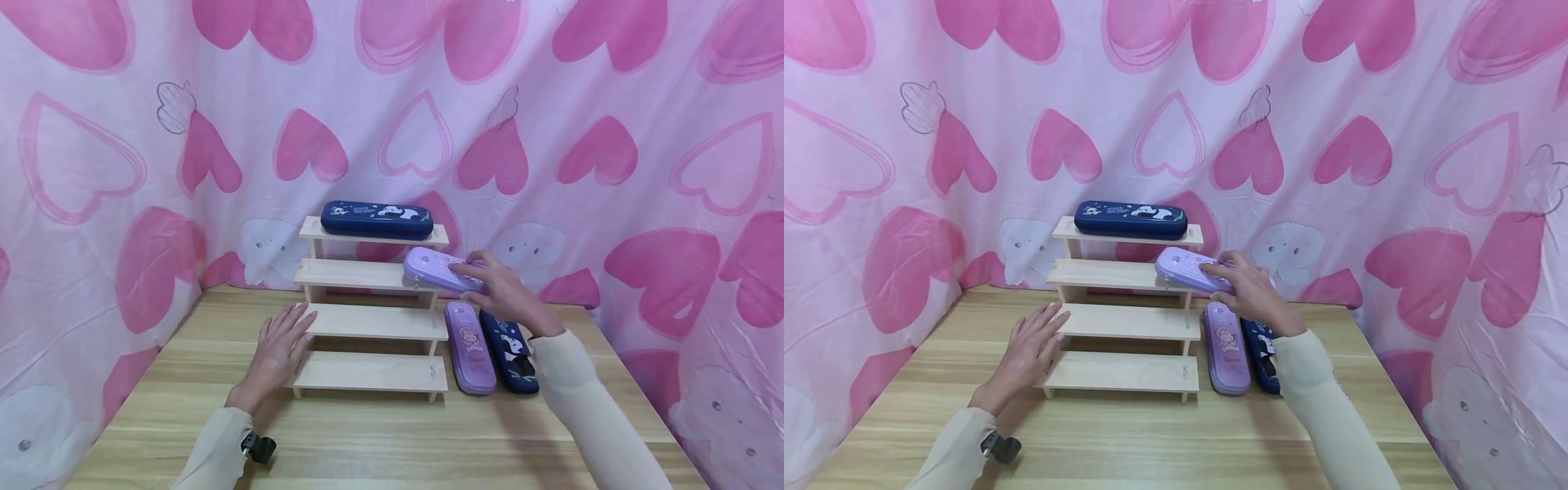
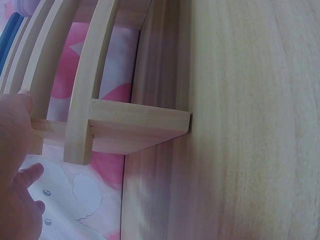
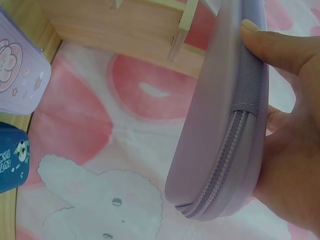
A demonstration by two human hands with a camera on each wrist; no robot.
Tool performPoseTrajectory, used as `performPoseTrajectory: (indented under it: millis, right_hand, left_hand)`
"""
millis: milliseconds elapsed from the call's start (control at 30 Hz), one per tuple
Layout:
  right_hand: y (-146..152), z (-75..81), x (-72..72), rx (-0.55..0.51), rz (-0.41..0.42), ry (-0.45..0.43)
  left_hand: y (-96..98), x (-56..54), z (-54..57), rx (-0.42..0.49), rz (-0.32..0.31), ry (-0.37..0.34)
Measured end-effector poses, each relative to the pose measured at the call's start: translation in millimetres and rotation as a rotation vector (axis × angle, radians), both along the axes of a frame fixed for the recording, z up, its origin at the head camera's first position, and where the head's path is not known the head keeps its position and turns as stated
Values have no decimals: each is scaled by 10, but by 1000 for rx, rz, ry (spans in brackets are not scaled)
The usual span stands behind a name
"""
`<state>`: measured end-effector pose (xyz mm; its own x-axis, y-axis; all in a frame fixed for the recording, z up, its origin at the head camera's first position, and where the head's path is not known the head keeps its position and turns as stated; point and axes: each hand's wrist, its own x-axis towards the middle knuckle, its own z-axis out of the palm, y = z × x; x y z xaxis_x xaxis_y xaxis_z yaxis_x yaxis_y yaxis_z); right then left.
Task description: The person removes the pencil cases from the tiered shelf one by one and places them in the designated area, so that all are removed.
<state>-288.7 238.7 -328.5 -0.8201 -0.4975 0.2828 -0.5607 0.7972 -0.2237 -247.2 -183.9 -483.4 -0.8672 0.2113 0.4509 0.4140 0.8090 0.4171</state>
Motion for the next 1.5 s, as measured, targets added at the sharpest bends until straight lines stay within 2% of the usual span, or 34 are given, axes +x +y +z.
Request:
performPoseTrajectory:
  millis: [700,1000,1500]
  right_hand:
    - [359,-104,74,-47,-77,-3]
    - [494,-153,117,-77,-145,-69]
    - [618,-243,174,-84,-211,-45]
  left_hand:
    - [1,-5,-13,23,-12,46]
    - [3,-9,-7,18,-6,18]
    - [6,-9,-6,15,-2,12]
